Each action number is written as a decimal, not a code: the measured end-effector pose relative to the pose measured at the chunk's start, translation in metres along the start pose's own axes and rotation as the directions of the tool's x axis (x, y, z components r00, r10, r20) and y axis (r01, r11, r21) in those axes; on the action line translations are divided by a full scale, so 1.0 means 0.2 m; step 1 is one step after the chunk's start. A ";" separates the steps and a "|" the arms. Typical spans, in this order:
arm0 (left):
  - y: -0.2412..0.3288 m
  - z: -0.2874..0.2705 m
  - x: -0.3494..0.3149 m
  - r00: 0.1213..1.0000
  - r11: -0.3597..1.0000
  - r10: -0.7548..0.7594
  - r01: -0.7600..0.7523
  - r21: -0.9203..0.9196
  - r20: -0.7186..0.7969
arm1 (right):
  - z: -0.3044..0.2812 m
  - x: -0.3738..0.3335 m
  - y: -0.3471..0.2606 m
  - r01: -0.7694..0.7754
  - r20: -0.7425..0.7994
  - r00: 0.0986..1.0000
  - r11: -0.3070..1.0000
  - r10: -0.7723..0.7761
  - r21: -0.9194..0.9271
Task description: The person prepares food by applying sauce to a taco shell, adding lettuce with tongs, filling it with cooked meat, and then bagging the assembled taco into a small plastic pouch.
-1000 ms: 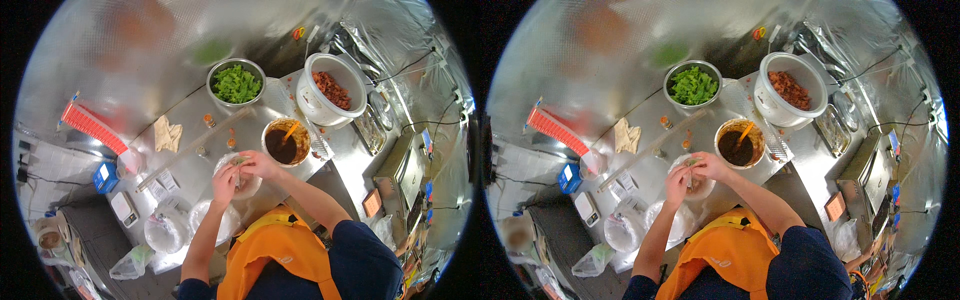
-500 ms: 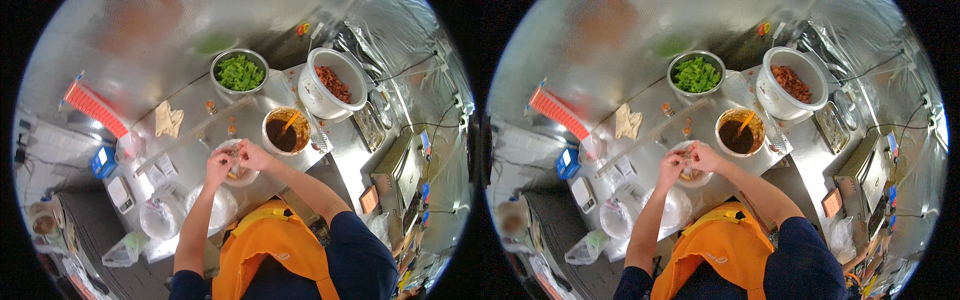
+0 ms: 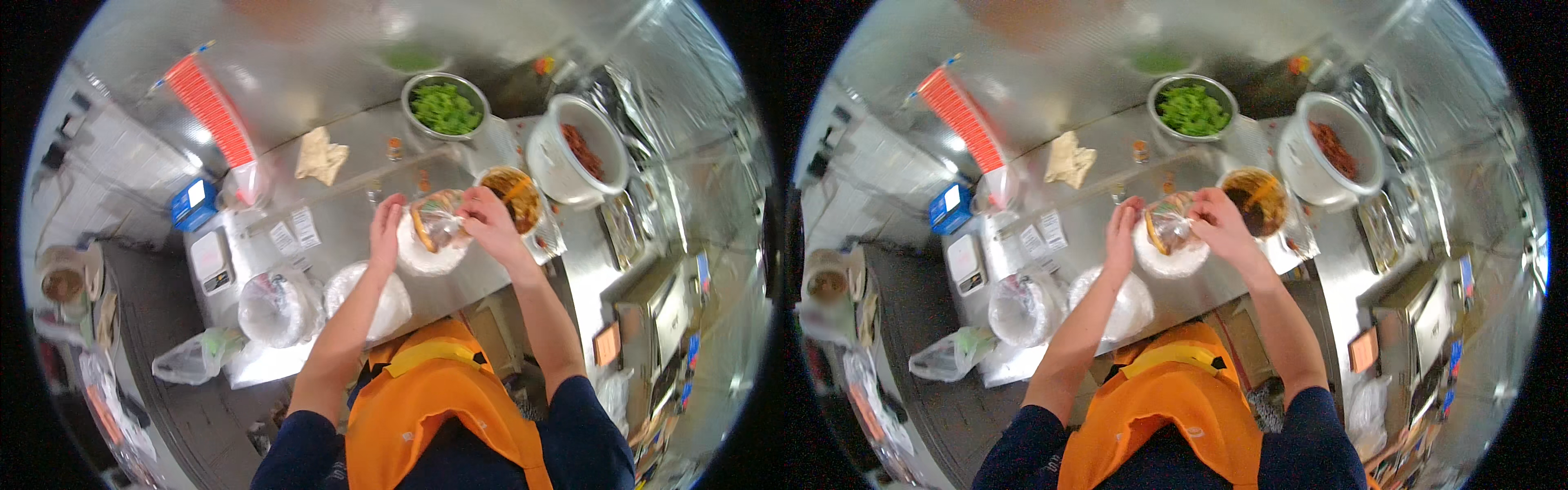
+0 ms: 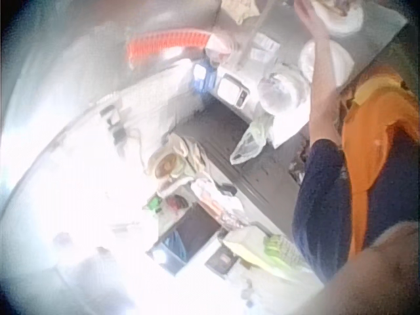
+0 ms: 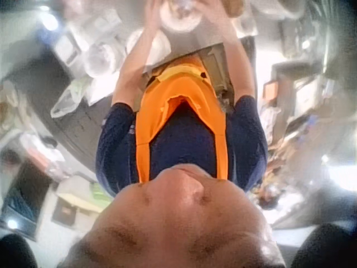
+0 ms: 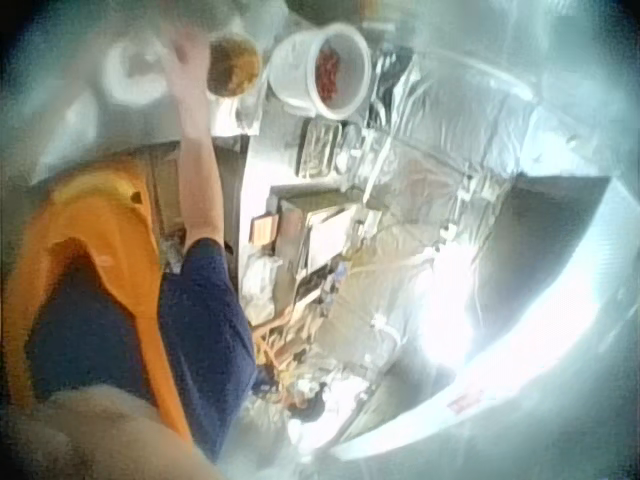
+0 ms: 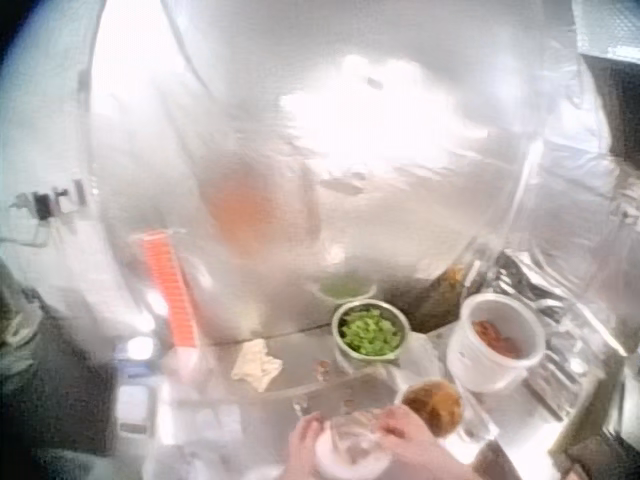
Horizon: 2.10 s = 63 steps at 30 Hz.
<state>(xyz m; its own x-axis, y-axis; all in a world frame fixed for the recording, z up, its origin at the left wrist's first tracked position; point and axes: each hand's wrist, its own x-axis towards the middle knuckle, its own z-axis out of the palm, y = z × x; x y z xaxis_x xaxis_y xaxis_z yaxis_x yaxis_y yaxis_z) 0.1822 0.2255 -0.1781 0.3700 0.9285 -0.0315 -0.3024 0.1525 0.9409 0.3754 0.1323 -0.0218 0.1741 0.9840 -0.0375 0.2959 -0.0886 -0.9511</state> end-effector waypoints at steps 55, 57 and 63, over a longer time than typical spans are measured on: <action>1.38 -2.51 -2.08 0.852 0.909 0.204 0.019 0.417 -0.483 | 3.03 -0.61 -0.56 0.254 0.321 0.945 0.752 -0.059 -0.608; 1.39 -2.49 -2.05 0.842 0.722 0.393 -0.034 0.691 -0.369 | 3.00 -0.57 -0.52 0.174 0.376 0.926 0.921 -0.032 -0.349; 1.32 -2.39 -1.75 0.974 0.774 0.226 -0.163 0.611 -0.026 | 3.01 -0.64 -0.90 0.296 0.496 0.844 0.948 -0.202 -0.118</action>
<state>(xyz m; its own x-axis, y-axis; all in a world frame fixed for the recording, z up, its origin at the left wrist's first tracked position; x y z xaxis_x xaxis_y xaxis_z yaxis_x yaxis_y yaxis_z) -0.4475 0.1028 -0.0791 0.2686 0.9475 0.1735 0.2424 -0.2408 0.9398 -0.2652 0.1153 -0.0298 -0.3790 0.9253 0.0086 0.4428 0.1895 -0.8764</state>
